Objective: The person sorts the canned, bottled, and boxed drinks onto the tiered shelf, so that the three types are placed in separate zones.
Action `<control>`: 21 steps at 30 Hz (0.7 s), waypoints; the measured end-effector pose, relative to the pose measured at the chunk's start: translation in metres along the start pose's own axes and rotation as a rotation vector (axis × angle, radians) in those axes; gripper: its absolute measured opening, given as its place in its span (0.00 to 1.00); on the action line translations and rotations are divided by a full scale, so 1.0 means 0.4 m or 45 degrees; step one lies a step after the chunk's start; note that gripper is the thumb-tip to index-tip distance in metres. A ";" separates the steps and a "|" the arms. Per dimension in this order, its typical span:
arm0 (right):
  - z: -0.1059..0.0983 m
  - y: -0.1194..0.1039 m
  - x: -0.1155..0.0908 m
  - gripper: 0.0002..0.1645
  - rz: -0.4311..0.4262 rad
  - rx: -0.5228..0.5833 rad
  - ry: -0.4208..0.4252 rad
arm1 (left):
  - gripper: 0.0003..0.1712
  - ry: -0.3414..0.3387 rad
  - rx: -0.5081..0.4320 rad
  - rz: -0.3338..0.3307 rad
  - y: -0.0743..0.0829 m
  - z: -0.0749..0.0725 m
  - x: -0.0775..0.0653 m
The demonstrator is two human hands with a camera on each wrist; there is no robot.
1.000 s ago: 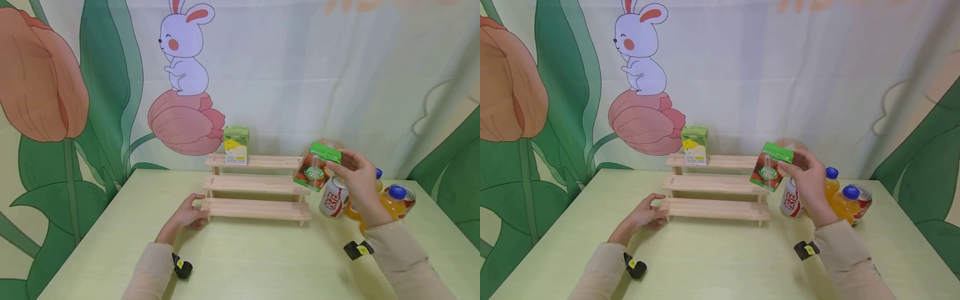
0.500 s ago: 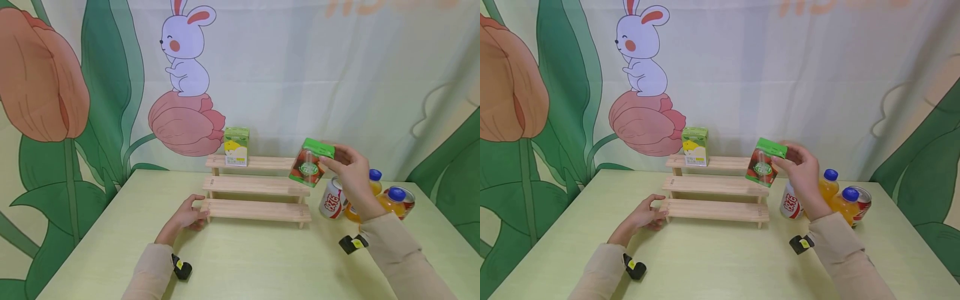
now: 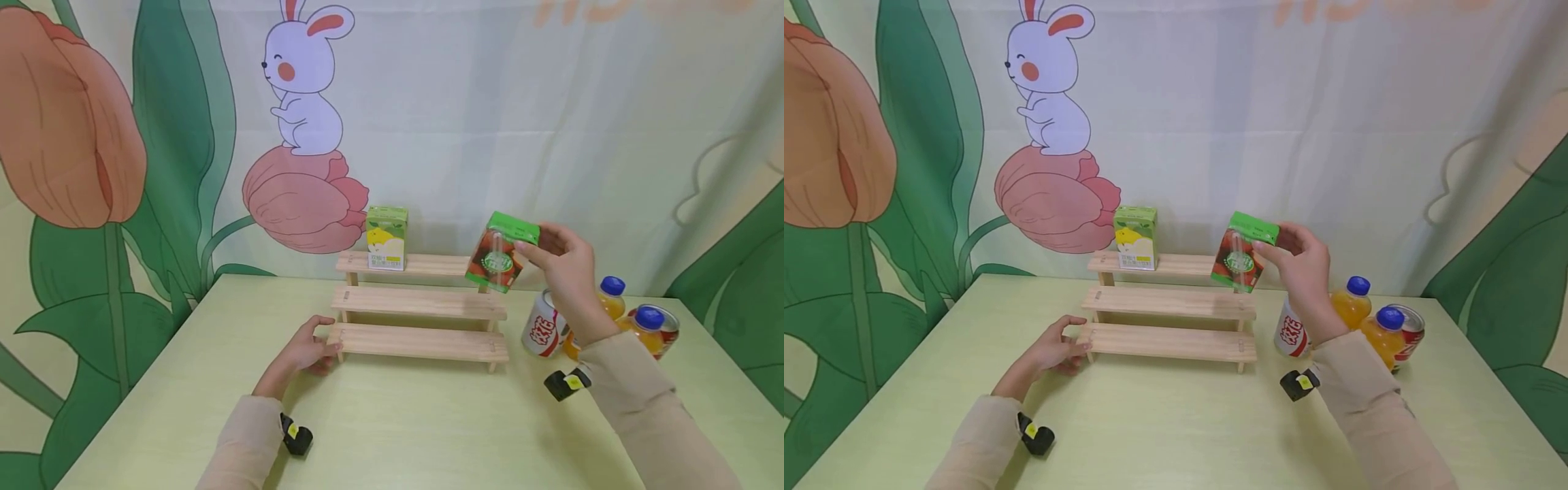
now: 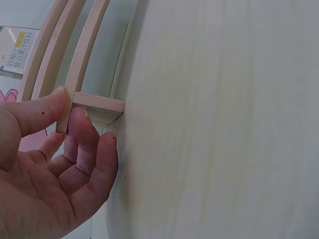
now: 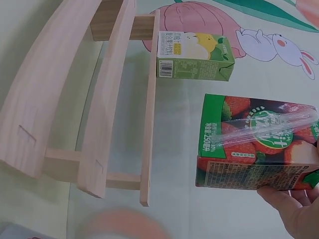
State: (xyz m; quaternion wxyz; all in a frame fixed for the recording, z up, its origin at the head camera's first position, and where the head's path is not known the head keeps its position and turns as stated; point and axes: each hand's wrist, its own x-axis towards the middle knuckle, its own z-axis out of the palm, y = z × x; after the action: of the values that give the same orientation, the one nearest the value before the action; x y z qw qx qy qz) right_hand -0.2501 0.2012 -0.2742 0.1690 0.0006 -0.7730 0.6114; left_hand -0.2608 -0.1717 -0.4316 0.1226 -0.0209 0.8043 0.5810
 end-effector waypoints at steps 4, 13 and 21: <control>0.007 -0.007 0.010 0.30 -0.027 0.045 0.002 | 0.31 -0.003 -0.005 -0.007 0.001 -0.001 0.000; 0.025 -0.012 0.039 0.26 -0.023 0.129 0.055 | 0.31 -0.012 -0.007 -0.006 0.001 -0.001 -0.001; 0.042 -0.016 0.059 0.25 -0.019 0.153 0.060 | 0.31 -0.003 0.006 -0.018 0.001 -0.001 0.001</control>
State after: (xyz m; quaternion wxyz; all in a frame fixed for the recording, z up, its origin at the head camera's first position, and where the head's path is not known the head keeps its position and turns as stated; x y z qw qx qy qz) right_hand -0.2753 0.1884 -0.2654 0.1916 0.0021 -0.7308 0.6551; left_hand -0.2615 -0.1720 -0.4310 0.1277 -0.0255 0.8054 0.5782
